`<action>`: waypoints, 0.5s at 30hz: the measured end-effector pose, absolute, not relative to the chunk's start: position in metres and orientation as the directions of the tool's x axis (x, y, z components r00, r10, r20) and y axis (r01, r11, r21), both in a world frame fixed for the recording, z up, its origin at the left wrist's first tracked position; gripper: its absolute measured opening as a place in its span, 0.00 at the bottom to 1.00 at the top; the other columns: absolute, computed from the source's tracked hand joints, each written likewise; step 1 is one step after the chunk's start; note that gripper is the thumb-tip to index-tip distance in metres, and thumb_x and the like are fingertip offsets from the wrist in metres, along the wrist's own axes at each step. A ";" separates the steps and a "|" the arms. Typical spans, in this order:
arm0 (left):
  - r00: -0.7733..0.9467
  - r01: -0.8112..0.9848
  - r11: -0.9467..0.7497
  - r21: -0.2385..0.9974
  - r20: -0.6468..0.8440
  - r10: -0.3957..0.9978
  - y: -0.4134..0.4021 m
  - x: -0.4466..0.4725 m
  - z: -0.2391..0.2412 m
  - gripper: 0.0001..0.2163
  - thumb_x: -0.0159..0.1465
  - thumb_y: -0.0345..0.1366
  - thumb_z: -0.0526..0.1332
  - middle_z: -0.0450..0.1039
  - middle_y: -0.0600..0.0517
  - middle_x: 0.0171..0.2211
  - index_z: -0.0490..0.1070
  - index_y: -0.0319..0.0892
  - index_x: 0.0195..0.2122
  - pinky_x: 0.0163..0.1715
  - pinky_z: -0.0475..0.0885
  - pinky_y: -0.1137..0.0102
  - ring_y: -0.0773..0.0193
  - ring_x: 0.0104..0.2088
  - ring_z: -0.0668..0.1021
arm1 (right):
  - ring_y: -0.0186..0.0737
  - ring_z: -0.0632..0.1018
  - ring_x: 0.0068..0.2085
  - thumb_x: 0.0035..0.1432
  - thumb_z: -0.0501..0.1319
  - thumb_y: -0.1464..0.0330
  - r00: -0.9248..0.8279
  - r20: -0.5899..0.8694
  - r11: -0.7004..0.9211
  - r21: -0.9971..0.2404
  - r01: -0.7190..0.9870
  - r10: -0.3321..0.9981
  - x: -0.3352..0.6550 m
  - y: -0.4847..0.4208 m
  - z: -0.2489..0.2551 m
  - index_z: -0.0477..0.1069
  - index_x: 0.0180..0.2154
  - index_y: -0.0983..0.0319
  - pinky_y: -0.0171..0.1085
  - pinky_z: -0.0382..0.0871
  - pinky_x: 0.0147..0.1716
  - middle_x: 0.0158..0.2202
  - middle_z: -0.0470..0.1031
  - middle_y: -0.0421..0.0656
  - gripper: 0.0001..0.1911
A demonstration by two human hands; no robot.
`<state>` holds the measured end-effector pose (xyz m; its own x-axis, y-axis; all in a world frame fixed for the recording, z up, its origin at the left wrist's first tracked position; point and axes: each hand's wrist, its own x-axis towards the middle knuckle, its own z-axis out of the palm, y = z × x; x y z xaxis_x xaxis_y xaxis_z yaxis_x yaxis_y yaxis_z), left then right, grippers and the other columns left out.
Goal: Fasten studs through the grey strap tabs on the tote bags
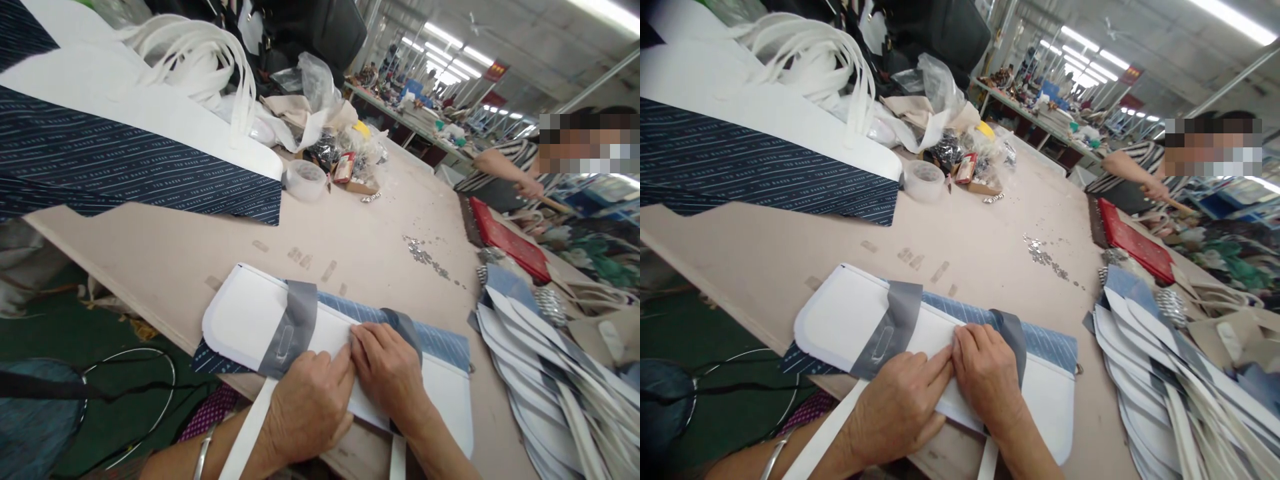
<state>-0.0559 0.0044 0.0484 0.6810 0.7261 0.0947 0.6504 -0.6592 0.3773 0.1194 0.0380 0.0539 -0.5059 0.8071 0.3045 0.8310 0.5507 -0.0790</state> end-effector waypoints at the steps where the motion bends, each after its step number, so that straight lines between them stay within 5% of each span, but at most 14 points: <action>1: 0.679 0.650 -0.655 0.386 0.092 0.728 0.005 -0.056 0.049 0.22 0.63 0.42 0.56 0.69 0.41 0.53 0.65 0.34 0.54 0.35 0.71 0.59 0.54 0.38 0.74 | 0.41 0.75 0.38 0.63 0.55 0.73 -0.475 0.301 0.530 -0.134 0.837 0.827 0.119 0.039 0.055 0.74 0.38 0.64 0.39 0.69 0.41 0.35 0.76 0.47 0.08; 5: 0.647 0.663 -0.599 0.449 0.058 0.760 0.006 -0.055 0.055 0.22 0.62 0.45 0.58 0.71 0.44 0.48 0.65 0.36 0.52 0.38 0.72 0.58 0.53 0.39 0.74 | 0.37 0.75 0.34 0.62 0.56 0.71 -0.337 0.197 0.388 -0.362 0.848 0.921 0.121 0.045 0.059 0.75 0.33 0.60 0.35 0.68 0.36 0.31 0.76 0.43 0.09; 9: 0.617 0.668 -0.548 0.503 0.038 0.786 0.007 -0.054 0.058 0.23 0.61 0.52 0.59 0.72 0.45 0.44 0.68 0.38 0.48 0.38 0.72 0.59 0.53 0.39 0.74 | 0.36 0.75 0.30 0.59 0.59 0.70 -0.264 0.122 0.291 -0.437 0.851 0.957 0.125 0.050 0.058 0.76 0.31 0.58 0.34 0.67 0.33 0.30 0.76 0.40 0.08; 15: 0.606 0.707 -0.588 0.393 0.091 0.790 0.009 -0.050 0.053 0.10 0.68 0.32 0.50 0.73 0.48 0.42 0.68 0.41 0.44 0.33 0.72 0.62 0.58 0.35 0.75 | 0.37 0.77 0.31 0.58 0.60 0.69 -0.266 0.057 0.260 -0.484 0.836 0.962 0.121 0.054 0.063 0.76 0.31 0.59 0.35 0.69 0.35 0.30 0.77 0.40 0.07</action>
<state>-0.0502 0.0090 0.0531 0.6060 0.7902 0.0908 0.7074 -0.5877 0.3927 0.1208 0.0545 0.0627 -0.2658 0.9623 0.0570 0.8358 0.2595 -0.4838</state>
